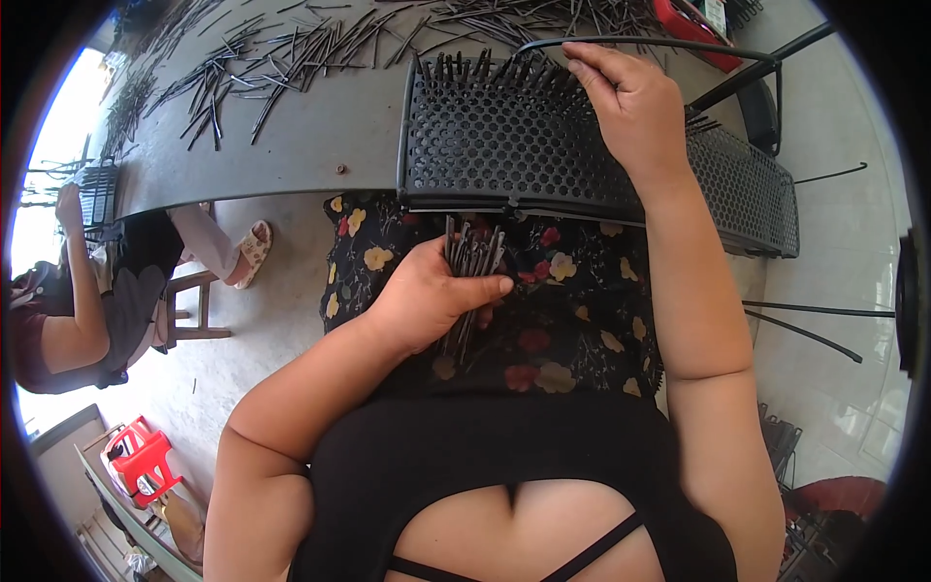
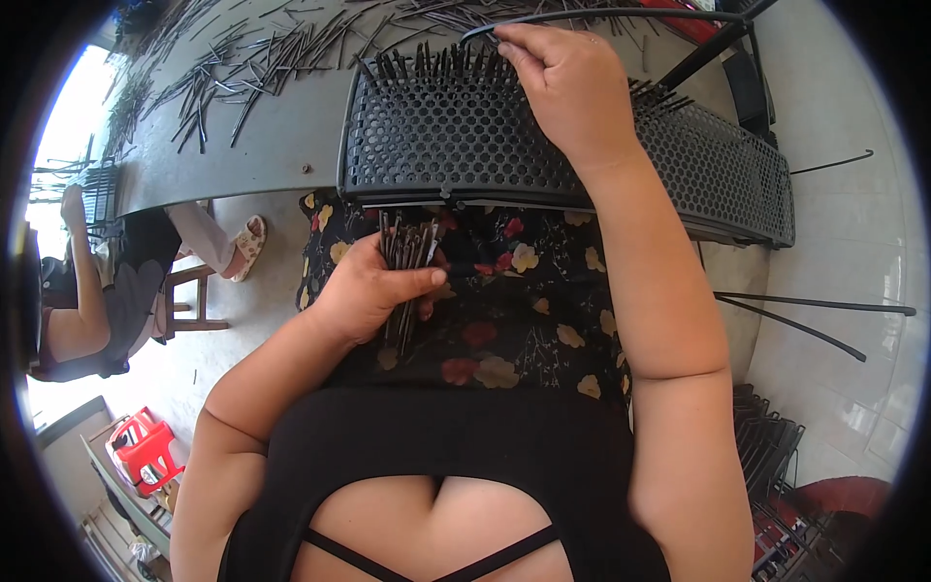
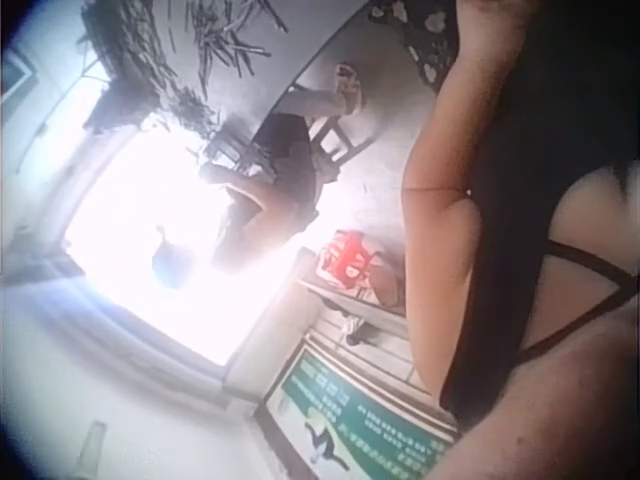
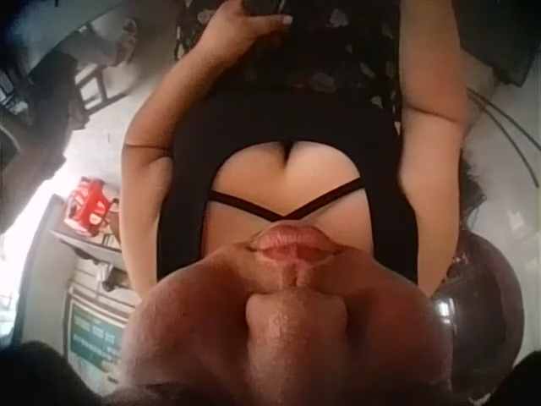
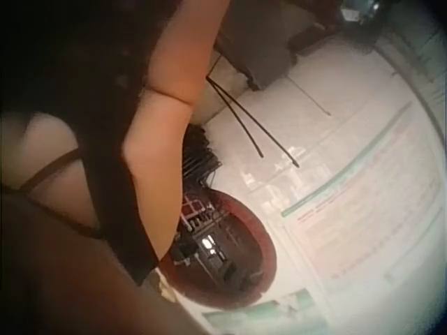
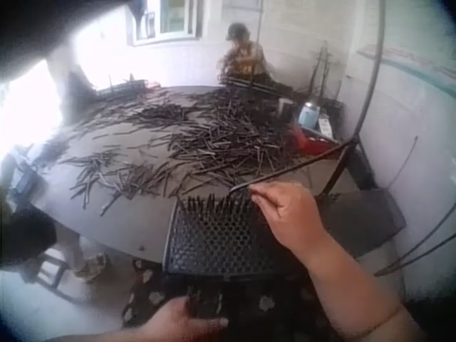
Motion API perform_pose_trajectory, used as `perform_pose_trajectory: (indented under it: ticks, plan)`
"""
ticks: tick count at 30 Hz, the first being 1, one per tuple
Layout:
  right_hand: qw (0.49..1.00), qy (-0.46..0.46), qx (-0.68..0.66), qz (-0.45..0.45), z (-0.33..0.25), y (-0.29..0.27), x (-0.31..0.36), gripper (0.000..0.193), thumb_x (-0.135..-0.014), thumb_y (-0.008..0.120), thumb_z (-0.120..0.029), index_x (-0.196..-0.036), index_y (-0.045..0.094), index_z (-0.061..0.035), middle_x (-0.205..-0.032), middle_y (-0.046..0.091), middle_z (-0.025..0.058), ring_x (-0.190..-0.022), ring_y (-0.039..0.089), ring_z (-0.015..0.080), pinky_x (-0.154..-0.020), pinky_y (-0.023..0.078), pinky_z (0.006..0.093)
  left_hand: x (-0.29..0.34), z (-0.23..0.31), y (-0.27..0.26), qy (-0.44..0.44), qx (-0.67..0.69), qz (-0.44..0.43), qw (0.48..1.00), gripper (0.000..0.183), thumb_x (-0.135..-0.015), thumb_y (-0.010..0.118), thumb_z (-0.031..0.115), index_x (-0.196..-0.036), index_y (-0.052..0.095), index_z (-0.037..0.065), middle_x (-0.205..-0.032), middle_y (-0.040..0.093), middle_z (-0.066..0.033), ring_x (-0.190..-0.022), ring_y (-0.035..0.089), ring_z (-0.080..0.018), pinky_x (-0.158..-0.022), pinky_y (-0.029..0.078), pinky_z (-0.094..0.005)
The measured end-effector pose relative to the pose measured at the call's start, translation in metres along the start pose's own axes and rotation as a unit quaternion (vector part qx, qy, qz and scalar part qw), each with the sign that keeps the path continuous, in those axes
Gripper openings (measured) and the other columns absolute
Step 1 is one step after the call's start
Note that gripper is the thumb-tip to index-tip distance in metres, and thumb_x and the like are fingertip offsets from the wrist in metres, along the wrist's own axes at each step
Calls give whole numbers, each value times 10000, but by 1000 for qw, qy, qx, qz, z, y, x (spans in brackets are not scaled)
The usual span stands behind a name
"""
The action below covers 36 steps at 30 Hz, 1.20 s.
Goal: Organizing small metal rods by inserting them individually into a perforated metal tray.
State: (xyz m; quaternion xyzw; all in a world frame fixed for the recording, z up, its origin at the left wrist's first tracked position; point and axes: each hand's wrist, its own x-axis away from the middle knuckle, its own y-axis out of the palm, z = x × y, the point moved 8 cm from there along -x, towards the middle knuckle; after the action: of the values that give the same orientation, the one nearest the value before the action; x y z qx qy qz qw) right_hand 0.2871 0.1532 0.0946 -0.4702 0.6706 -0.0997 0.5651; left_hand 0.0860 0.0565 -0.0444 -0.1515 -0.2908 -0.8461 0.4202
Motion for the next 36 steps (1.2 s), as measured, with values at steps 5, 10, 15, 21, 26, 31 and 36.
perform_pose_trajectory:
  ticks: [5, 10, 15, 21, 26, 31, 36]
  plan:
    - [998, -14, 5, 53, -2, -9, 2, 166, -883, 674, -194, -993, 748, -94, -876, 730, 100, -824, 692, 266, -743, 537, 350, 5, 6, -1, 17, 45, 25, 999, 167, -856, 717, 33, -954, 581, 21, -774, 630, -55, -657, 621, -152, -621, 517, -297]
    - [995, 87, -36, -15, 15, -1, 1, 207, -923, 657, -161, -1106, 730, -95, -986, 739, 91, -911, 701, 187, -794, 534, 285, 8, 2, -3, 18, 115, 51, 992, 174, -869, 702, 26, -993, 579, 22, -835, 641, -75, -725, 645, -178, -677, 547, -319]
    - [1000, 8, 9, 3, -2, -7, 12, 201, -858, 696, -185, -992, 734, -40, -1009, 715, 133, -918, 684, 295, -814, 541, 338, 13, 7, 7, 11, 204, 13, 979, 171, -880, 677, 5, -1022, 583, 22, -897, 659, -90, -780, 653, -191, -729, 557, -334]
    - [929, -25, -338, -150, -114, 14, 49, 371, -812, 735, -125, -1165, 670, -30, -1185, 668, 124, -1120, 630, 296, -952, 497, 372, 19, 8, 16, 103, 107, -55, 987, 216, -895, 645, 2, -1104, 606, 40, -994, 675, -90, -894, 668, -207, -831, 545, -334]
    - [901, -91, -354, -232, -151, 29, 106, 226, -793, 729, -172, -975, 705, -40, -1120, 689, 135, -1015, 672, 307, -836, 551, 386, 36, 17, 23, 287, -375, -180, 863, 459, -901, 648, 156, -1332, 529, 53, -1377, 510, -146, -1311, 466, -310, -1083, 394, -404]
    - [918, -33, -353, -178, -124, 24, 91, 158, -776, 759, -109, -910, 701, -50, -1093, 698, 133, -1027, 677, 297, -868, 540, 376, 18, 3, 12, 191, -293, -73, 934, 269, -821, 724, 56, -1078, 650, 32, -1027, 679, -104, -992, 647, -209, -857, 528, -340]
    - [859, 190, -468, 81, -53, -20, 66, 343, -859, 707, -1, -1169, 560, -9, -1147, 626, 87, -892, 633, 117, -767, 522, 233, 19, 34, 18, 73, 97, -10, 993, 186, -861, 679, 40, -1036, 624, 12, -886, 683, -87, -751, 640, -159, -573, 496, -270]
